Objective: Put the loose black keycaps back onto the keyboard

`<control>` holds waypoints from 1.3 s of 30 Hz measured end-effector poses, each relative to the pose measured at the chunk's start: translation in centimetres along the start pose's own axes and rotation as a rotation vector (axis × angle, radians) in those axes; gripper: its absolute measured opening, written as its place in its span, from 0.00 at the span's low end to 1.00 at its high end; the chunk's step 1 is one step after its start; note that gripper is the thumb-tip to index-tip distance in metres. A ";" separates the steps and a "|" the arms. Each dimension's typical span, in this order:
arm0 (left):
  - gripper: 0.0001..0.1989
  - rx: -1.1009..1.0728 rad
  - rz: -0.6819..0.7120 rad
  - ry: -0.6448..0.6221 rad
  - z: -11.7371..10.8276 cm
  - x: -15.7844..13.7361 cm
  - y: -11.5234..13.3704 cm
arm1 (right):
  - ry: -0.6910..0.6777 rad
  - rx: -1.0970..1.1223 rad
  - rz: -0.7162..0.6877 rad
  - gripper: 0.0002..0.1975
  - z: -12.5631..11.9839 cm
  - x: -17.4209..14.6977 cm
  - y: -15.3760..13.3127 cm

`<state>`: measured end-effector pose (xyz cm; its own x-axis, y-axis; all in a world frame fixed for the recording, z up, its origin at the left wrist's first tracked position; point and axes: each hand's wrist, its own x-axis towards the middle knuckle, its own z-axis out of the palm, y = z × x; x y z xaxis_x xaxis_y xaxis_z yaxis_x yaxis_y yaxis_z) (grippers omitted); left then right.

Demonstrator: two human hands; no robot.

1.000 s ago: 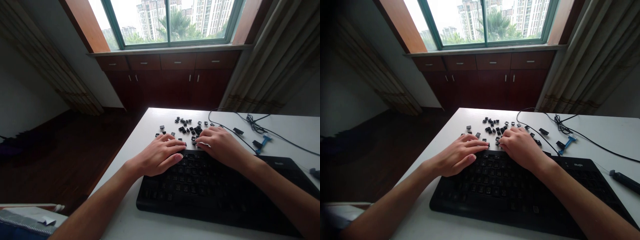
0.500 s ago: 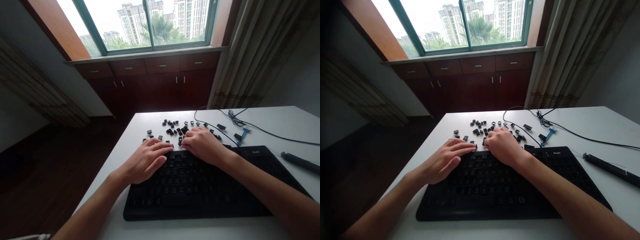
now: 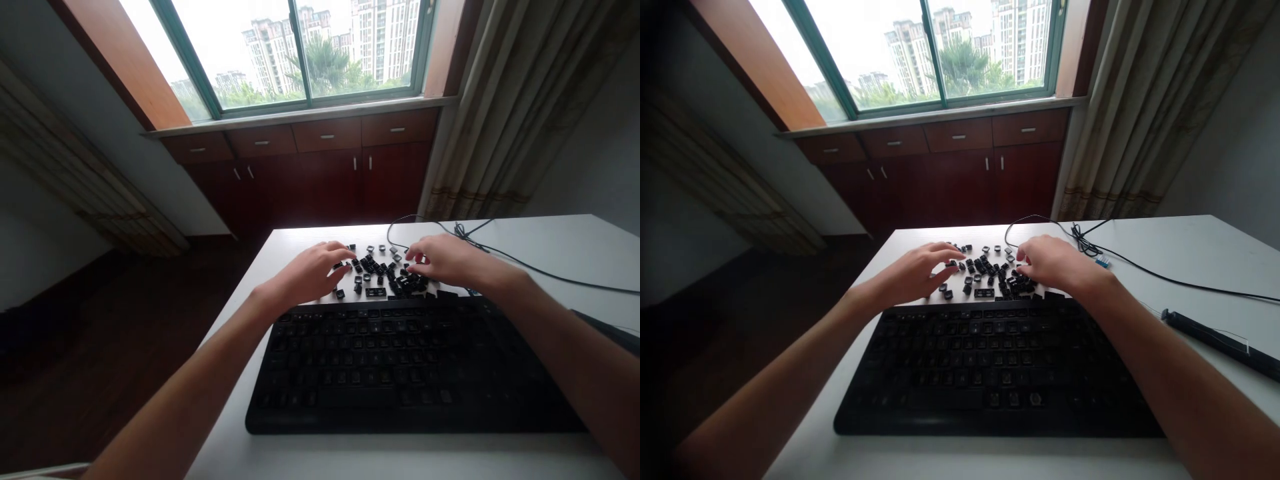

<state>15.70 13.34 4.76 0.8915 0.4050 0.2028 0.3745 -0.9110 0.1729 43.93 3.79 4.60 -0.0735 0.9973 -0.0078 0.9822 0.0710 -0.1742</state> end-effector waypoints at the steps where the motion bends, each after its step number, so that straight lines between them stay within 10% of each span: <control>1: 0.16 0.004 0.016 -0.020 0.3 0.9 -0.3 | 0.007 0.005 -0.034 0.11 0.1 0.0 -0.6; 21: 0.07 0.000 0.146 -0.053 2.5 3.3 -1.0 | 0.140 -0.060 -0.261 0.15 3.4 0.1 -5.1; 30: 0.12 0.017 0.084 0.047 -0.9 2.6 0.7 | 0.156 -0.078 -0.268 0.15 2.9 -0.2 -5.3; 39: 0.14 -0.109 -0.063 0.042 -2.1 -7.9 6.3 | 0.305 0.020 -0.250 0.15 1.5 -5.8 -8.4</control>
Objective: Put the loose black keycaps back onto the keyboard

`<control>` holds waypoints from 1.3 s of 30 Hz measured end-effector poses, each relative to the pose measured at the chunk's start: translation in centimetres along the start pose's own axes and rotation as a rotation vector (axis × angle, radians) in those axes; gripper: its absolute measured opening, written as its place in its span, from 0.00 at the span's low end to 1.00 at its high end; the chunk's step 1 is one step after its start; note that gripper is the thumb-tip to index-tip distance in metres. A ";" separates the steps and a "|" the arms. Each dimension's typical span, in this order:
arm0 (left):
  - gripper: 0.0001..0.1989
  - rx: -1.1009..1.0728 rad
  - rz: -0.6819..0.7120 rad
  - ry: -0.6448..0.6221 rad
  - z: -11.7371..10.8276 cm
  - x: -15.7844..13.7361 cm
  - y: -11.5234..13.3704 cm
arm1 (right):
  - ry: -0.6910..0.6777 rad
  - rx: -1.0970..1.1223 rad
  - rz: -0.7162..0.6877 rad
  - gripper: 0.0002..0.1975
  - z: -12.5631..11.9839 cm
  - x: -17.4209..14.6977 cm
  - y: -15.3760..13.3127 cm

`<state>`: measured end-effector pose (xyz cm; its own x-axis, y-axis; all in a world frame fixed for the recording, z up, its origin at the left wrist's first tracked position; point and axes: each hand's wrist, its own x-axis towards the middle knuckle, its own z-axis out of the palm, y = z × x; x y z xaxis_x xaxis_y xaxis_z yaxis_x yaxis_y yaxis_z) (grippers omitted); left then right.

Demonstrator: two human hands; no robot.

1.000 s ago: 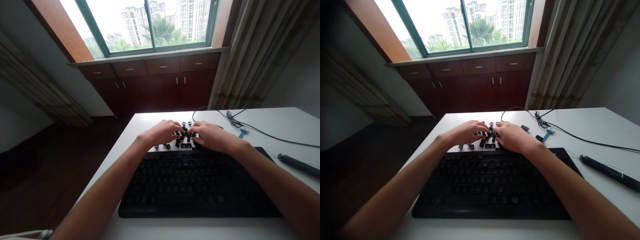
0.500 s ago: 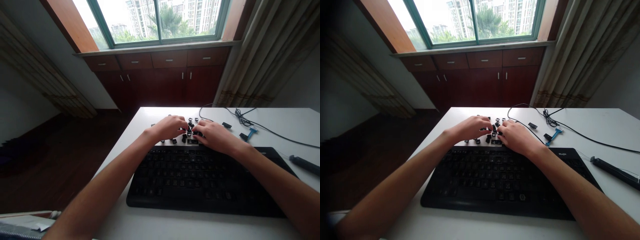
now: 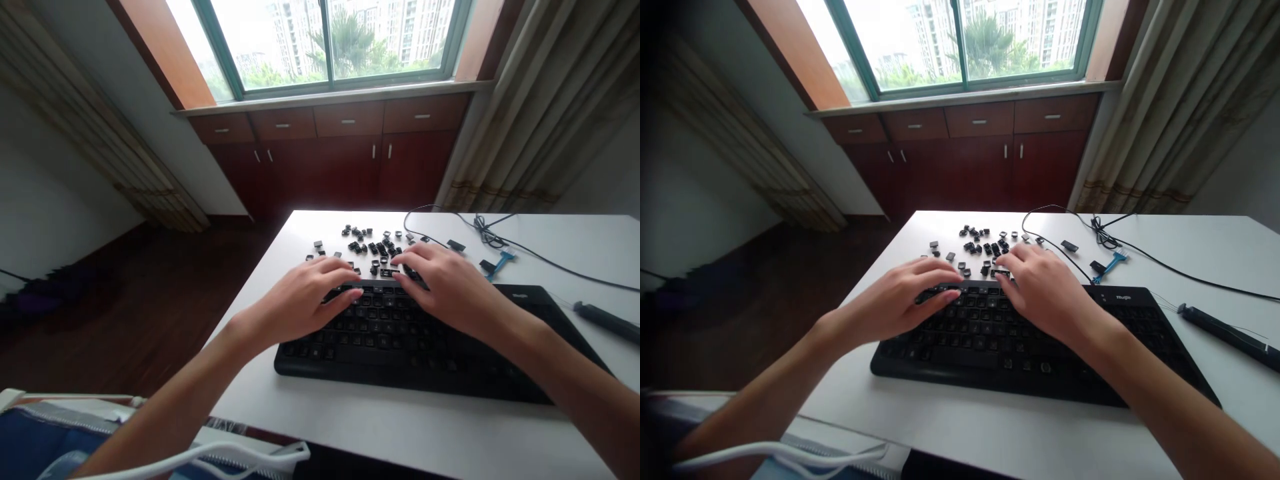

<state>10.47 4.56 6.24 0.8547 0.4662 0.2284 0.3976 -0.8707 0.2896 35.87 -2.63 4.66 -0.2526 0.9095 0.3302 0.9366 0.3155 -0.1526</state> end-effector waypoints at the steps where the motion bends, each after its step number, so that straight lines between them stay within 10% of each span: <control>1: 0.15 -0.014 -0.055 0.012 0.5 -1.7 0.5 | 0.022 0.027 -0.002 0.14 0.1 -1.2 -0.9; 12: 0.24 0.238 -0.296 0.221 6.8 -7.8 5.9 | 0.187 0.090 -0.030 0.21 3.9 -9.7 -6.3; 39: 0.26 0.323 -0.293 0.276 7.3 -8.0 6.0 | 0.128 0.149 0.048 0.16 2.2 -10.0 -5.3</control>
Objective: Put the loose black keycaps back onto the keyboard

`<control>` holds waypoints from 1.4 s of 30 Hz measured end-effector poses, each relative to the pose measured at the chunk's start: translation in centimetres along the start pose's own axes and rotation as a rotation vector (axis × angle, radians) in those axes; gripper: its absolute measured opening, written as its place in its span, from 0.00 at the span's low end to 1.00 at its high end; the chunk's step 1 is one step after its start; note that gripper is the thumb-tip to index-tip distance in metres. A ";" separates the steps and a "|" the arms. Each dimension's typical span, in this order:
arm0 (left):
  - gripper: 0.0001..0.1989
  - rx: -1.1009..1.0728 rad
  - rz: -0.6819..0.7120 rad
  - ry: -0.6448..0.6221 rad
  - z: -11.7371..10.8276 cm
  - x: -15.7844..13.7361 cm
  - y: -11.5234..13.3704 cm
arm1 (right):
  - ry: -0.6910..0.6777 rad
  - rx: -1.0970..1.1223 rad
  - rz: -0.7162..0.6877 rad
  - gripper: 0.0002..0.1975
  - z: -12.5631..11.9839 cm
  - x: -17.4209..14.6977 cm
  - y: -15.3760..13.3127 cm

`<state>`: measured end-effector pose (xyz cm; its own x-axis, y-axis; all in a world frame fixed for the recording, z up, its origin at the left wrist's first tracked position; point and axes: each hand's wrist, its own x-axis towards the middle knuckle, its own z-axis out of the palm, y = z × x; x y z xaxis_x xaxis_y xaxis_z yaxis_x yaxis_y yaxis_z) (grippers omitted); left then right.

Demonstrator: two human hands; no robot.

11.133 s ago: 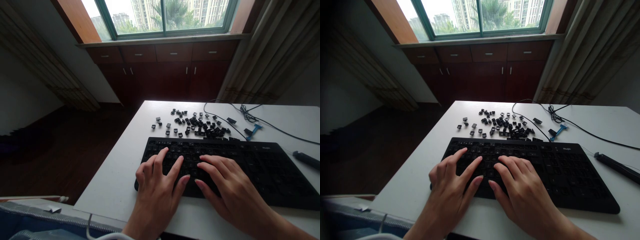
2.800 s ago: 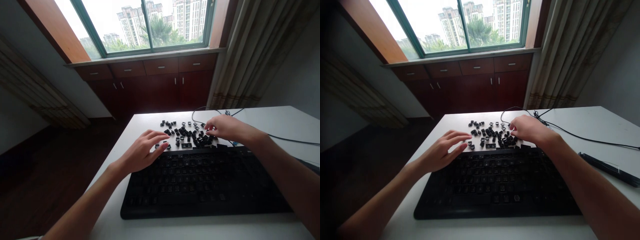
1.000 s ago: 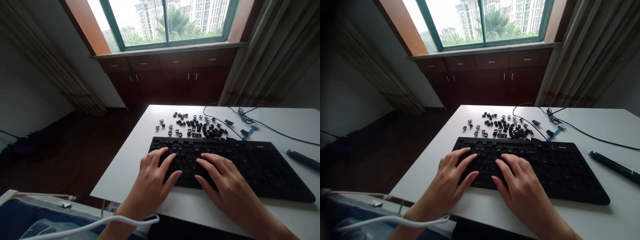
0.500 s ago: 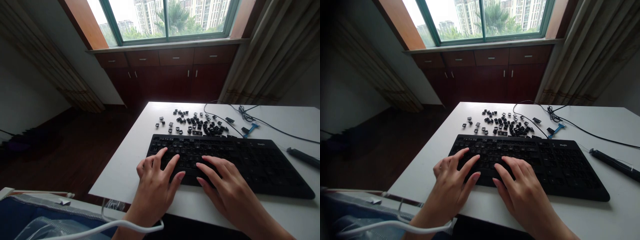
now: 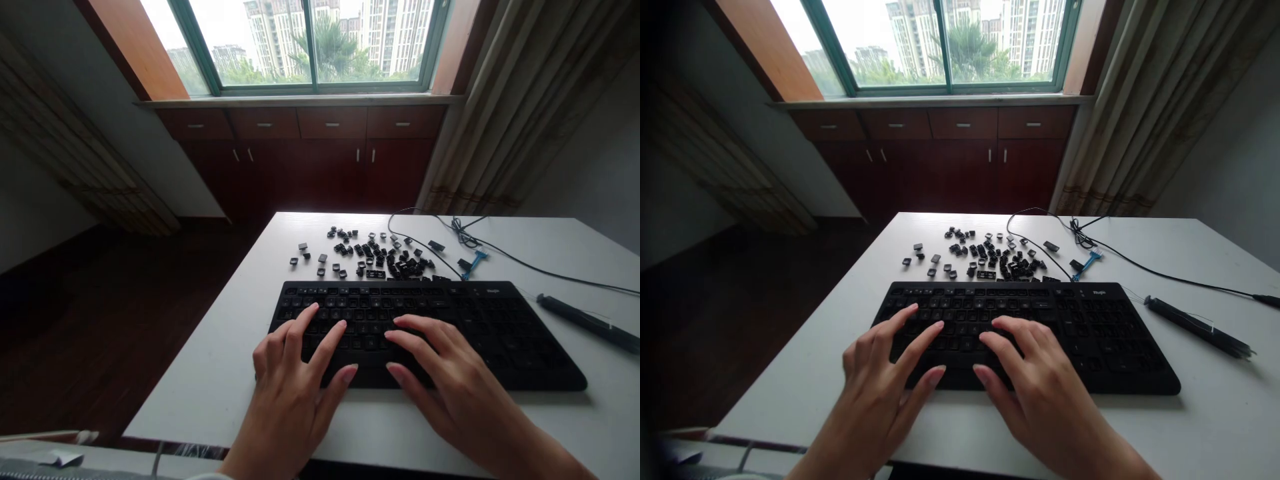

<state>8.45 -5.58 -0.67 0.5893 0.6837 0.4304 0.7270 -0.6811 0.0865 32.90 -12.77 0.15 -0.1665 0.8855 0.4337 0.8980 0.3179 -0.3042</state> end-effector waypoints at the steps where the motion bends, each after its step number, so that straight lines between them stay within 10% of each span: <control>1: 0.25 -0.007 -0.002 0.001 -0.1 -0.1 -0.2 | 0.005 -0.001 0.022 0.15 -0.5 0.4 0.9; 13: 0.21 -0.058 -0.037 -0.023 -0.4 -0.3 -0.2 | -0.246 -0.280 0.390 0.21 -3.0 11.6 13.3; 33: 0.19 -0.091 -0.100 -0.032 -0.8 -0.2 0.3 | -0.326 -0.377 0.469 0.19 -1.2 12.7 15.0; 42: 0.20 -0.101 -0.093 -0.032 -0.8 -0.4 0.3 | -0.009 -0.064 0.271 0.16 -2.9 10.2 9.1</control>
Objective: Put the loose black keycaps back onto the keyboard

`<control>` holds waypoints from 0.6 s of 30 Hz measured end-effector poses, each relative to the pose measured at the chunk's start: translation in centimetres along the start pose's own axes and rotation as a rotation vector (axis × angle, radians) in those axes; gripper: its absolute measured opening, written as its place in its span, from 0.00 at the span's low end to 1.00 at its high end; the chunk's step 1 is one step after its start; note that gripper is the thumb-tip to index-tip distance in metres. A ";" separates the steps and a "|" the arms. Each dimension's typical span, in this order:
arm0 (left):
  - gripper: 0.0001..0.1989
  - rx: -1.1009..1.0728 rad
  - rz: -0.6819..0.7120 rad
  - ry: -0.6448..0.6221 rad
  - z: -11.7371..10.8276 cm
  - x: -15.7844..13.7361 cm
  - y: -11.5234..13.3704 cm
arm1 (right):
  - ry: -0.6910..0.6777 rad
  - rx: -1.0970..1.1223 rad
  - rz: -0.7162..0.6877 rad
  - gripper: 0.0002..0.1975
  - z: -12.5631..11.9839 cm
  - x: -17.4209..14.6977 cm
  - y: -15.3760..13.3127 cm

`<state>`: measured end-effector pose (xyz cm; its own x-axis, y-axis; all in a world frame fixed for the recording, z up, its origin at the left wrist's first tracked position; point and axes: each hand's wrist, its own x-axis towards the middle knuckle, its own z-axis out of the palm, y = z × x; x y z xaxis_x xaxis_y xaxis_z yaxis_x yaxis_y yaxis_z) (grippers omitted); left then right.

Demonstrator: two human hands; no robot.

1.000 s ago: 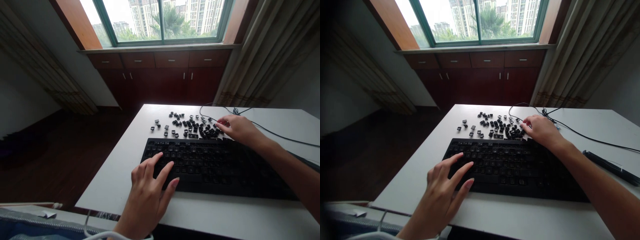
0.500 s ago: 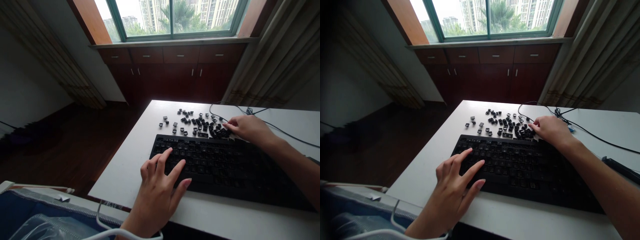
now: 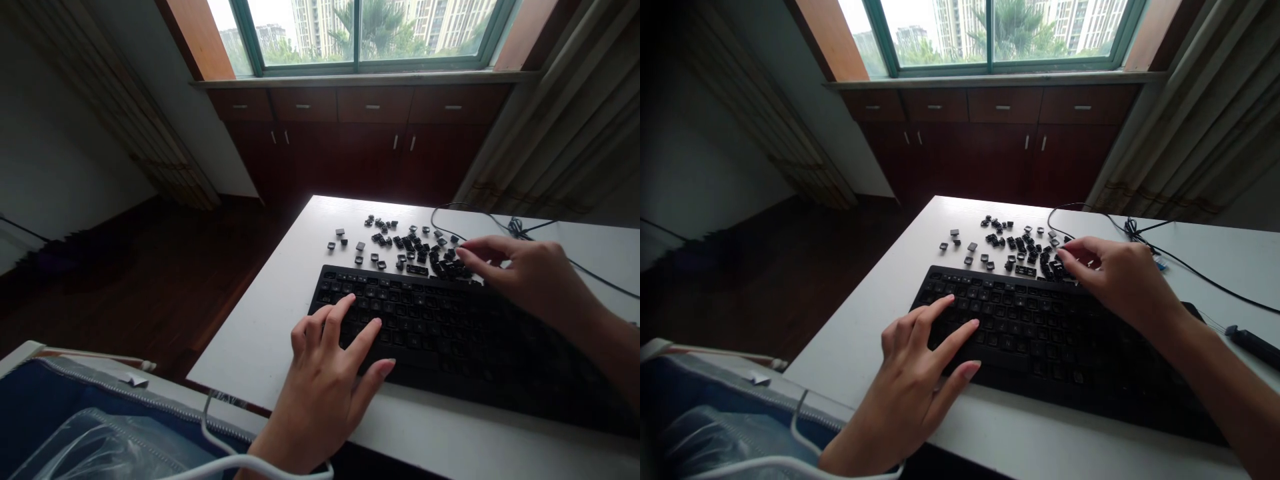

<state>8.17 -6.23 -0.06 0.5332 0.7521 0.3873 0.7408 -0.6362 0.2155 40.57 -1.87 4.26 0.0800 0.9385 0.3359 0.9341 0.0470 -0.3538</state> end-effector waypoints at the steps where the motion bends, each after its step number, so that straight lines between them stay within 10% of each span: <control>1: 0.20 -0.001 -0.001 0.000 0.0 0.0 0.0 | -0.012 0.094 -0.013 0.15 0.1 -0.7 -1.3; 10: 0.21 -0.054 -0.042 0.027 0.0 -0.2 -0.1 | -0.265 0.431 -0.349 0.10 3.2 -3.7 -8.3; 18: 0.20 -0.083 -0.106 0.063 0.2 -0.5 -0.1 | -0.211 0.436 -0.414 0.09 5.0 -5.2 -9.6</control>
<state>7.91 -6.57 -0.46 0.4251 0.8051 0.4137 0.7540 -0.5678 0.3302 29.45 -5.47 1.55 -0.3688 0.8579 0.3577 0.6420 0.5134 -0.5694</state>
